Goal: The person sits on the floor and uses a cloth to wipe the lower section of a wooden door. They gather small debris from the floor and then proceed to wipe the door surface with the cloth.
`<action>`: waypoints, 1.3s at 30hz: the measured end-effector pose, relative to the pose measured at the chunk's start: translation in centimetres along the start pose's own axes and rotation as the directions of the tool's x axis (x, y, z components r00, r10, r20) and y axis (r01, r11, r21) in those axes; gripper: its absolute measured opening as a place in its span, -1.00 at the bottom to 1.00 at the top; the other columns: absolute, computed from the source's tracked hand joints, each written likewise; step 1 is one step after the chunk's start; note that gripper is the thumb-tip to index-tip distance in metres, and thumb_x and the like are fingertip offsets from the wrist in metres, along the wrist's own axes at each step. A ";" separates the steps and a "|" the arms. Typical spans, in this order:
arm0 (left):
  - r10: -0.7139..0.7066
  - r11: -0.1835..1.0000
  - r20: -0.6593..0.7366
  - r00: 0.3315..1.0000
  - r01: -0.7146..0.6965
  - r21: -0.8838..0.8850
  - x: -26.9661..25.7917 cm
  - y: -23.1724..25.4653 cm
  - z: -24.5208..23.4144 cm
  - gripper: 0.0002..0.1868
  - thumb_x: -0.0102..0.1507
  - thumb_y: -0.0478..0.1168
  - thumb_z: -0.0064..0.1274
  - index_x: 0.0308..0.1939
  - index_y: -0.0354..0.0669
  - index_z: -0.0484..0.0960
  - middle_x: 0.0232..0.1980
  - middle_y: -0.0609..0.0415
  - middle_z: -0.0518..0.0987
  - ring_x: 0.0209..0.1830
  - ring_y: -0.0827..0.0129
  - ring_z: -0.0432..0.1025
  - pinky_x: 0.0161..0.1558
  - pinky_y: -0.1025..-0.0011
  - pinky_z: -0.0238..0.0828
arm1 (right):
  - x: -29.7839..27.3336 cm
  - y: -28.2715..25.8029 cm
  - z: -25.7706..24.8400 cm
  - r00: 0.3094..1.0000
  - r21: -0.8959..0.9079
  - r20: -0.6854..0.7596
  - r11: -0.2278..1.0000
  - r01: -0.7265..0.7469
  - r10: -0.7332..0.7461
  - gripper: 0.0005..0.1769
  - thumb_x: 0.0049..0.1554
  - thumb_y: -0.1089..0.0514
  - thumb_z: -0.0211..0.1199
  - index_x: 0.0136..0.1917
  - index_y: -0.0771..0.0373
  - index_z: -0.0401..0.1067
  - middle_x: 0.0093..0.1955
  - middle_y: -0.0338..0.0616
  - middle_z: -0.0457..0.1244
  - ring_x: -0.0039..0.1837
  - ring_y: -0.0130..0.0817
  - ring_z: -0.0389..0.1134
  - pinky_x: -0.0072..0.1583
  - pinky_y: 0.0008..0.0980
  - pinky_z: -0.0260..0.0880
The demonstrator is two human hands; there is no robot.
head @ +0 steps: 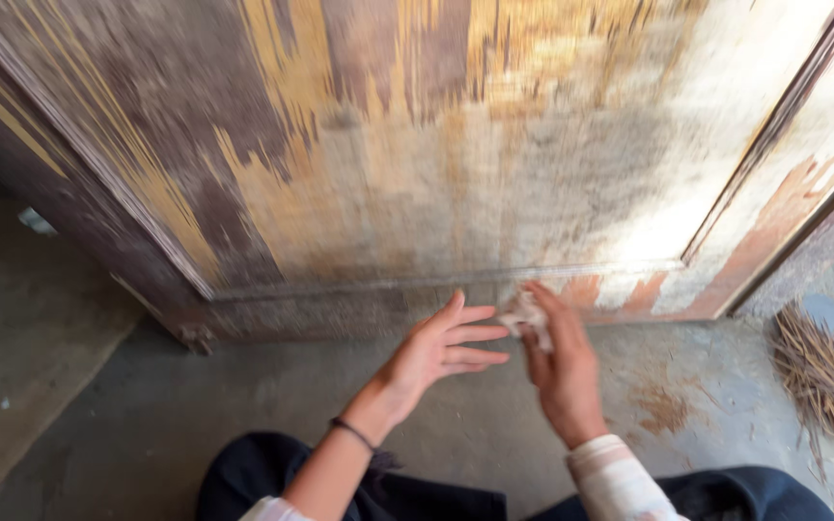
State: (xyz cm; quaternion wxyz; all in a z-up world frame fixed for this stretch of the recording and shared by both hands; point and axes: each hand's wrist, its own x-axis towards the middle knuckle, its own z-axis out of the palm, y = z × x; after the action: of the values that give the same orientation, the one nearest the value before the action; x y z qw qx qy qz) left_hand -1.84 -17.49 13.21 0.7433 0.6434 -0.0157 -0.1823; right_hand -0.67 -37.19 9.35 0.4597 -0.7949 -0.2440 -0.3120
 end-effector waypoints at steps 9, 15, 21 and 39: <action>0.663 0.627 -0.199 0.722 -0.389 0.674 -3.0 10.5 -7.6 -0.65 0.36 -0.07 -0.07 0.12 -0.14 0.64 0.14 0.04 0.69 0.13 0.33 0.60 0.15 0.34 0.53 | 12.5 -0.2 -6.4 0.916 -0.371 -0.330 0.924 0.097 -0.228 -0.64 0.18 0.35 0.32 0.26 0.28 0.48 0.24 0.09 0.01 0.26 -0.10 0.15 0.08 -0.35 0.45; 0.872 0.422 -0.208 0.444 -0.463 0.779 -3.1 15.4 -10.4 -0.74 0.40 -0.21 -0.09 0.05 -0.20 0.64 0.07 0.07 0.70 0.02 0.38 0.60 0.01 0.36 0.55 | 24.3 -1.3 -3.0 0.767 0.147 -0.642 0.983 0.106 0.013 -0.55 0.35 0.10 0.36 0.33 0.32 0.23 0.25 -0.03 0.14 0.26 -0.21 0.17 0.27 -0.20 0.23; 0.787 0.589 -0.366 0.496 -0.428 0.686 -4.3 13.3 -11.9 -0.76 0.37 -0.20 -0.07 0.02 -0.18 0.64 0.03 0.11 0.71 -0.07 0.40 0.63 -0.09 0.42 0.58 | 21.0 -2.7 6.0 0.840 -0.426 -0.373 0.877 0.222 -0.394 -0.52 0.13 0.29 0.31 0.32 0.31 0.34 0.26 0.23 0.13 0.29 0.15 0.15 0.27 0.00 0.20; 0.579 0.804 -0.680 0.449 -0.178 0.567 -9.4 8.5 -19.3 -0.72 0.30 -0.25 -0.04 0.05 -0.09 0.65 0.03 0.06 0.69 -0.03 0.33 0.64 -0.11 0.30 0.68 | 31.2 -14.3 5.9 0.666 -0.467 -0.058 0.610 0.640 -0.744 -0.48 0.33 0.30 0.10 0.55 0.22 0.25 0.64 0.08 0.01 0.63 0.09 0.05 0.56 0.16 0.09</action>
State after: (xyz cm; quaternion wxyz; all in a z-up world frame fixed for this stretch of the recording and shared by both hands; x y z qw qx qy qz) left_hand -3.53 4.54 20.02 0.5250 0.7708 0.1515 0.3276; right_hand 12.67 -22.33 37.83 0.1516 -0.6684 -0.4041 -0.6057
